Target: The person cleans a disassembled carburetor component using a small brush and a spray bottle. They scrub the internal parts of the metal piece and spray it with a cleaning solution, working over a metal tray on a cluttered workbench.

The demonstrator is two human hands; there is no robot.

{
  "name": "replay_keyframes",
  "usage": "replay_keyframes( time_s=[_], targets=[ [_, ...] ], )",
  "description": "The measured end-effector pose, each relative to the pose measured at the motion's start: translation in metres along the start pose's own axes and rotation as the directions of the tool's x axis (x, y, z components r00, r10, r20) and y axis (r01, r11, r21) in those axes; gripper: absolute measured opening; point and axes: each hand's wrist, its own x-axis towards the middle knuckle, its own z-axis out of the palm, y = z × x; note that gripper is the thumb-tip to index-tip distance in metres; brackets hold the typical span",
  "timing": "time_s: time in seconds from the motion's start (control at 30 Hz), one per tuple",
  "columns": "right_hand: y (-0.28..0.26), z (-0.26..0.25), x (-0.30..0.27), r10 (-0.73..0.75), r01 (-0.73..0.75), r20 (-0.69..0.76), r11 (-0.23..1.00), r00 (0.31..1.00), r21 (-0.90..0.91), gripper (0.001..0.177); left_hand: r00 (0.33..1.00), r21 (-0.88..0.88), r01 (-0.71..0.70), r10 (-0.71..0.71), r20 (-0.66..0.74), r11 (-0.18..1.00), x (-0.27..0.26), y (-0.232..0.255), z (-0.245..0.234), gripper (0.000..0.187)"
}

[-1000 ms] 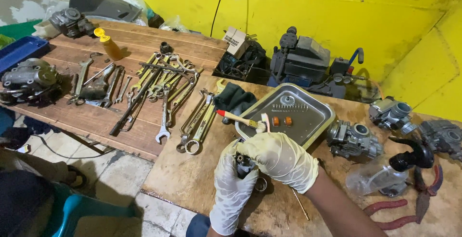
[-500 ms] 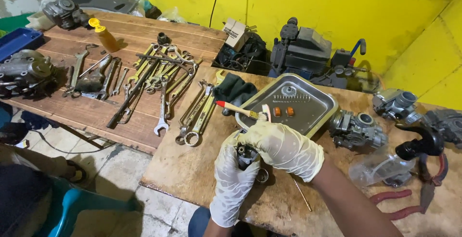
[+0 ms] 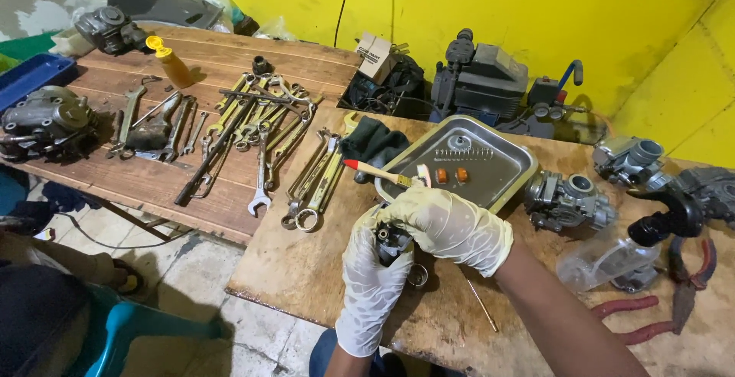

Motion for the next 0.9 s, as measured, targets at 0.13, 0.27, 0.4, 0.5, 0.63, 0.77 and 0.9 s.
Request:
replay_keyframes(
  time_s=[0.13,0.27,0.4,0.5,0.63,0.77,0.9],
  targets=[
    [0.000,0.000,0.002,-0.033,0.032,0.004,0.999,0.999,0.010,0.048,1.000,-0.021,0.018,-0.018,0.006,1.000,0.000,0.001,-0.001,0.055],
    [0.000,-0.002,0.001,-0.016,0.018,0.035,0.997,0.999,-0.070,0.059,0.999,-0.045,0.032,-0.031,0.006,0.998,0.001,0.002,-0.001,0.055],
    [-0.003,-0.003,0.003,-0.006,0.009,0.029,0.996,1.000,-0.085,0.054,0.999,-0.038,0.049,-0.049,0.012,0.998,0.004,0.012,-0.004,0.051],
    [0.006,0.006,0.000,-0.004,0.005,0.023,0.998,1.000,-0.055,0.050,0.997,-0.055,0.081,-0.079,0.021,0.995,0.003,0.010,-0.003,0.050],
    [0.052,0.047,-0.014,0.046,-0.041,0.011,0.949,0.999,-0.312,0.024,0.999,-0.021,0.037,-0.037,0.005,0.999,0.003,0.009,-0.003,0.050],
    [0.017,0.029,-0.010,-0.028,0.024,0.002,0.818,1.000,-0.575,0.031,0.999,-0.001,0.031,-0.031,0.015,1.000,0.002,0.006,-0.002,0.054],
    [0.029,0.045,-0.012,0.032,0.024,0.065,0.698,0.997,-0.715,0.021,1.000,0.004,0.000,0.000,0.009,1.000,0.000,0.001,0.000,0.054]
  ],
)
